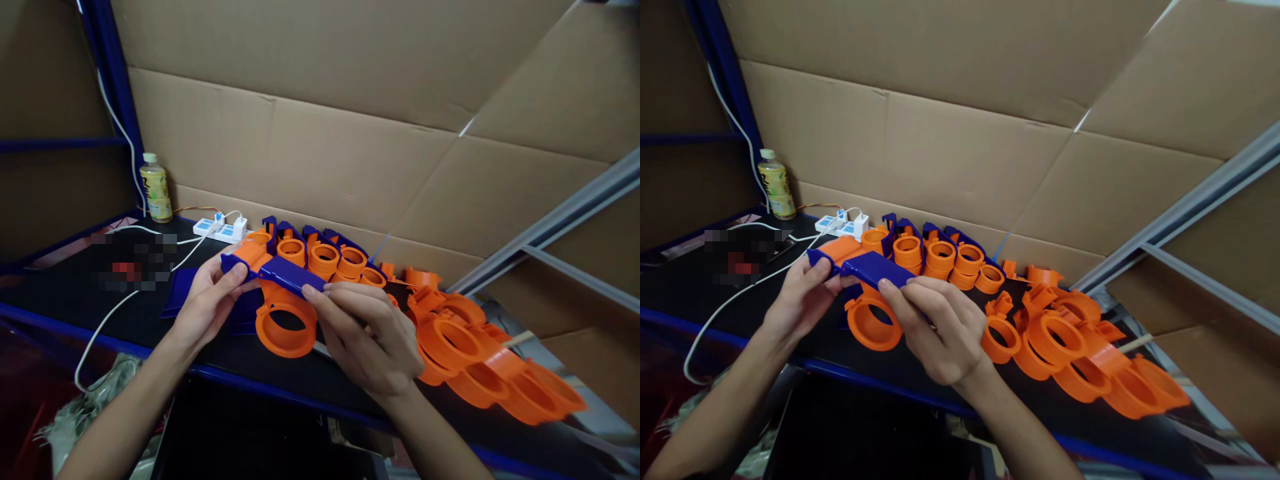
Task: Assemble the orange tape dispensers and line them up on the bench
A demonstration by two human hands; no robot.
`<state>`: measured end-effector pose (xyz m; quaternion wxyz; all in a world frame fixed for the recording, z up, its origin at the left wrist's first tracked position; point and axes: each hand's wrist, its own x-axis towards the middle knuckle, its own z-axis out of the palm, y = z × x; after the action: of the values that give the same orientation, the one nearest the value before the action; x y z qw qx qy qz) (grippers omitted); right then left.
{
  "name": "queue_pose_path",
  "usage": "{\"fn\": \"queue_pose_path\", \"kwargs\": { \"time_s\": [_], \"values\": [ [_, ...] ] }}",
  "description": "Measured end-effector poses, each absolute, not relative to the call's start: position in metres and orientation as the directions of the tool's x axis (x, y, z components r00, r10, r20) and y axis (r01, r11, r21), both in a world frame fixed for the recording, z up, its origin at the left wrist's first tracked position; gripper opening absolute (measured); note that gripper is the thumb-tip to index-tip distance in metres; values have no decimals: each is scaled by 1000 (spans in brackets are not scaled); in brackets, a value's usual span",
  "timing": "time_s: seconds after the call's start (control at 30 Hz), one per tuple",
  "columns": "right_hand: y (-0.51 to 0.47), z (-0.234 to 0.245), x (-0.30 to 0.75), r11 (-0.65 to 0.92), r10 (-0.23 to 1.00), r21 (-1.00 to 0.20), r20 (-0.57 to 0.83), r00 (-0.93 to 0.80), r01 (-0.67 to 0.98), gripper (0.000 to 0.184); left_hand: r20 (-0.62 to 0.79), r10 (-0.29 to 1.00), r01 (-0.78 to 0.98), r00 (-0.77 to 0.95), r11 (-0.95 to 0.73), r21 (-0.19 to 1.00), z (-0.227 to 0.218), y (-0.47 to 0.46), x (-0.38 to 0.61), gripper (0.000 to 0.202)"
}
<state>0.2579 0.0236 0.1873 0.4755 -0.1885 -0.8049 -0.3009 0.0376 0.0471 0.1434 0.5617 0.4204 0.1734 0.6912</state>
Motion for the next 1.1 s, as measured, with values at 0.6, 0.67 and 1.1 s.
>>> {"fn": "queue_pose_path", "kwargs": {
  "time_s": [0.6,0.67,1.1],
  "values": [
    [25,170,270,692,11,349,871,-492,632,50,292,956,-573,-11,-245,782,143,42,46,36],
    [24,169,270,686,6,357,868,-496,634,49,285,959,-581,-8,-236,779,143,41,47,35],
    [35,168,270,704,10,314,893,-450,637,59,270,963,-583,21,-207,785,138,43,54,33]
  ]
}}
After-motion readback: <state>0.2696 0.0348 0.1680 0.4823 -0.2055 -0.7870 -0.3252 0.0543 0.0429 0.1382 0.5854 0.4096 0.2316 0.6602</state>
